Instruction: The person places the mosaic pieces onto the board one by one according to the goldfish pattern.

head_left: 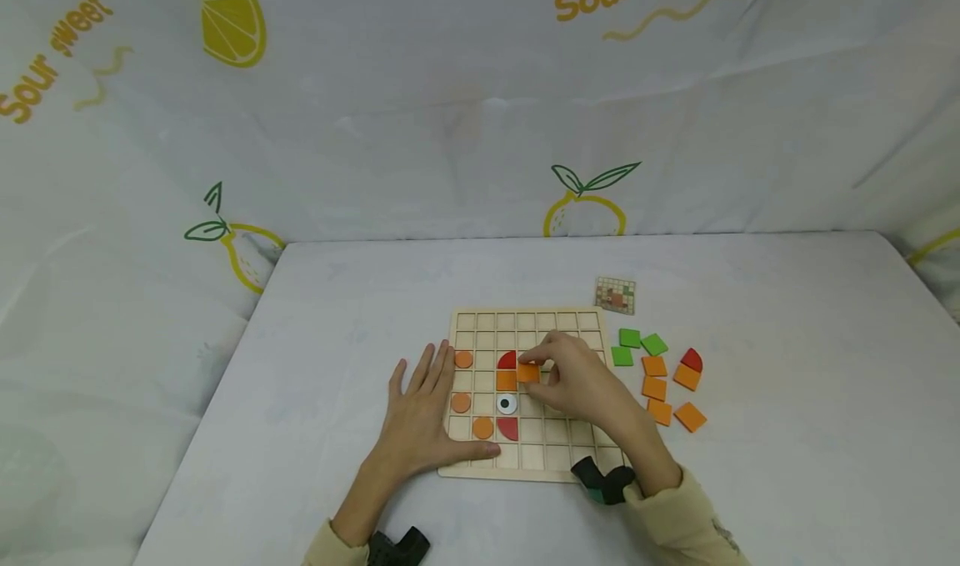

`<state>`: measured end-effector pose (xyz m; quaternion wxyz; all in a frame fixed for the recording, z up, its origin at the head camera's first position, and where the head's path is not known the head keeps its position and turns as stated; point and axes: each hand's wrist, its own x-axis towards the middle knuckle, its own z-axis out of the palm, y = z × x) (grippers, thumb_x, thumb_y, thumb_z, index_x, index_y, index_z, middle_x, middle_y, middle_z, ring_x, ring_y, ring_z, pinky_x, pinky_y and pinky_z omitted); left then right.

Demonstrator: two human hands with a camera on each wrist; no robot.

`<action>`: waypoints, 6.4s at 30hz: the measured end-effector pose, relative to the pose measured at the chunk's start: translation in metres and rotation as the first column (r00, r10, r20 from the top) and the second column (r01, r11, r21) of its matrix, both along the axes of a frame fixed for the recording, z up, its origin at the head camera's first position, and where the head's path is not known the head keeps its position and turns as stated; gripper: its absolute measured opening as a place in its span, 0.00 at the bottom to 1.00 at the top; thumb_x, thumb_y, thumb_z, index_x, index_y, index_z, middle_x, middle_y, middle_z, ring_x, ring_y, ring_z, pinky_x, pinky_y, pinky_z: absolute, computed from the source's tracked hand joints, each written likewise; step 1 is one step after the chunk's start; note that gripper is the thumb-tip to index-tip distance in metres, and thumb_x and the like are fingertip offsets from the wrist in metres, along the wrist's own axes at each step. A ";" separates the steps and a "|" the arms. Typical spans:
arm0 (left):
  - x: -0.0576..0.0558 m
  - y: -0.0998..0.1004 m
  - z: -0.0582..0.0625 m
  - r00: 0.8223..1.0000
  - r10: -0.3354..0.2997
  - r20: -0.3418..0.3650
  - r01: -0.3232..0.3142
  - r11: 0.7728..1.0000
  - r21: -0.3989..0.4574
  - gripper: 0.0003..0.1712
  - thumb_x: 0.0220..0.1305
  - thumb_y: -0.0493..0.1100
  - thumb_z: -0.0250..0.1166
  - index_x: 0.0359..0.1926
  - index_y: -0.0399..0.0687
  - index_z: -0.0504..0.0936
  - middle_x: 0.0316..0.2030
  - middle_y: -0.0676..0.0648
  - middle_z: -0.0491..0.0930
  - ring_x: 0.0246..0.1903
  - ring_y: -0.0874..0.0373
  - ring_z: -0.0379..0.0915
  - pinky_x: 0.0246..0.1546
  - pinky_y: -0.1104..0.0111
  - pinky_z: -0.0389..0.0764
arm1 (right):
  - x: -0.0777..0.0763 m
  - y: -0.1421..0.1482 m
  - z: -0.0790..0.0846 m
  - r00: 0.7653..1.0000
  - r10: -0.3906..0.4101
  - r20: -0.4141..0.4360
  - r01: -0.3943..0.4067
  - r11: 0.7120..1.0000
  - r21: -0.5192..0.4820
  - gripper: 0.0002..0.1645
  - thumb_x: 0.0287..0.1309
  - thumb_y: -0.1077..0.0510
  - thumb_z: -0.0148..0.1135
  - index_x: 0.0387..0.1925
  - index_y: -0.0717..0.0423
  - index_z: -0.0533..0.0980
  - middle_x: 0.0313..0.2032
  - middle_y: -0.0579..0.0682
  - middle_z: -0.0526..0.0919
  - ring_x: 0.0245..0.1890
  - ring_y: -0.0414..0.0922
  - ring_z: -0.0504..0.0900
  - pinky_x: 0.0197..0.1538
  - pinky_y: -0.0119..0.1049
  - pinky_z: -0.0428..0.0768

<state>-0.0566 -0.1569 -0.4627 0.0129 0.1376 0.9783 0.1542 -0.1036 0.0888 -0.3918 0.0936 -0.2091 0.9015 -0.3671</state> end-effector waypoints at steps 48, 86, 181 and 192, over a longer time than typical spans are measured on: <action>-0.001 0.000 0.000 1.000 0.010 0.023 -0.009 1.000 -0.014 0.83 0.37 0.86 0.65 0.82 0.43 0.44 0.83 0.47 0.40 0.84 0.49 0.35 0.78 0.39 0.38 | 0.001 -0.002 -0.016 0.998 -0.023 0.058 0.020 0.999 0.050 0.17 0.53 0.64 0.76 0.47 0.58 0.87 0.41 0.51 0.83 0.29 0.40 0.71 0.31 0.29 0.72; 0.001 -0.001 -0.001 1.000 -0.004 -0.017 0.004 1.000 0.002 0.82 0.39 0.91 0.58 0.82 0.42 0.46 0.83 0.45 0.43 0.83 0.47 0.39 0.77 0.38 0.40 | 0.015 0.080 0.008 0.991 -0.112 -0.067 0.118 0.988 0.098 0.22 0.56 0.59 0.74 0.53 0.58 0.84 0.55 0.63 0.83 0.29 0.38 0.76 0.27 0.28 0.74; 0.001 0.002 0.003 1.000 0.004 0.016 -0.005 1.000 0.022 0.81 0.38 0.86 0.65 0.81 0.42 0.47 0.83 0.46 0.42 0.83 0.48 0.37 0.77 0.38 0.39 | 0.016 0.102 0.009 0.971 -0.163 -0.172 0.171 0.985 0.036 0.17 0.53 0.64 0.76 0.46 0.62 0.87 0.41 0.55 0.84 0.25 0.33 0.72 0.24 0.28 0.73; 0.002 0.000 0.002 1.000 0.004 0.031 -0.004 1.000 0.001 0.82 0.38 0.88 0.63 0.82 0.43 0.43 0.83 0.48 0.39 0.84 0.49 0.34 0.78 0.40 0.36 | 0.023 0.073 0.024 0.980 -0.109 -0.166 0.115 0.993 0.026 0.16 0.52 0.62 0.77 0.45 0.59 0.87 0.37 0.51 0.82 0.23 0.34 0.70 0.23 0.27 0.72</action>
